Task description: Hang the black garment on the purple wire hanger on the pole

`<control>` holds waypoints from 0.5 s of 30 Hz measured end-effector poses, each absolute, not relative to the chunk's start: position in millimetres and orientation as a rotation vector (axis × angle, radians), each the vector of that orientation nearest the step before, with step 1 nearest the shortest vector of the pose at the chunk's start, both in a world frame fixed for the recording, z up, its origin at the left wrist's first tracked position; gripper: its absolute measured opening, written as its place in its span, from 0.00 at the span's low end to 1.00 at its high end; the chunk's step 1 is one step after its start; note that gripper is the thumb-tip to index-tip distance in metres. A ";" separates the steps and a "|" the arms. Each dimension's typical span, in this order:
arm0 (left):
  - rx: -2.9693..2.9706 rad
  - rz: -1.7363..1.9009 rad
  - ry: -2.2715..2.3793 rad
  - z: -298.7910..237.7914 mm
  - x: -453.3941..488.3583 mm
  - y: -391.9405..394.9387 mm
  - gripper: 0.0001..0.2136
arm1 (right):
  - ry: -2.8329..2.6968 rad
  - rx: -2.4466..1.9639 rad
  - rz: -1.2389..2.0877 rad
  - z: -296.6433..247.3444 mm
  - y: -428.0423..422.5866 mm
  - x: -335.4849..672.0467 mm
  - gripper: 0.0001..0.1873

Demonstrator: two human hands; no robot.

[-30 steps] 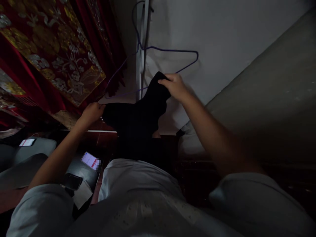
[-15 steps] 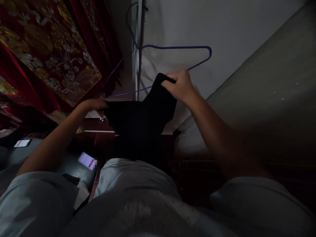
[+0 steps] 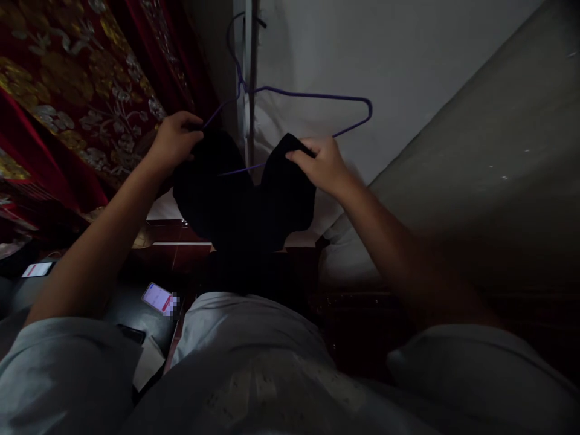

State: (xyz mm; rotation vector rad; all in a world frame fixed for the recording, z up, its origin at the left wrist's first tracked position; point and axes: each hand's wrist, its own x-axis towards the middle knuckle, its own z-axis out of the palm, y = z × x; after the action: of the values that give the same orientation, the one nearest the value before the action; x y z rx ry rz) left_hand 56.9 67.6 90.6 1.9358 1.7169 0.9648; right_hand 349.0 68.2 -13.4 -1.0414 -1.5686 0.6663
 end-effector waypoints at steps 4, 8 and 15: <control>1.741 1.085 1.567 76.2 63.1 78.1 0.15 | -1.528 -0.986 0.287 -16.8 72.8 354.2 0.06; 1.751 1.095 1.500 75.5 57.5 72.1 0.11 | -1.265 -0.955 -0.195 -0.2 101.8 384.1 0.06; 2.017 0.944 1.560 89.9 32.2 70.9 0.11 | -1.405 -1.221 0.672 30.5 121.4 427.9 0.10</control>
State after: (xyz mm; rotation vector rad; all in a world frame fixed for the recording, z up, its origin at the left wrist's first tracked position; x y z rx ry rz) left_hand 32.2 70.9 89.9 2.0166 1.5602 0.9438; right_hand 427.9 121.4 30.5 -1.2211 -1.4047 0.6716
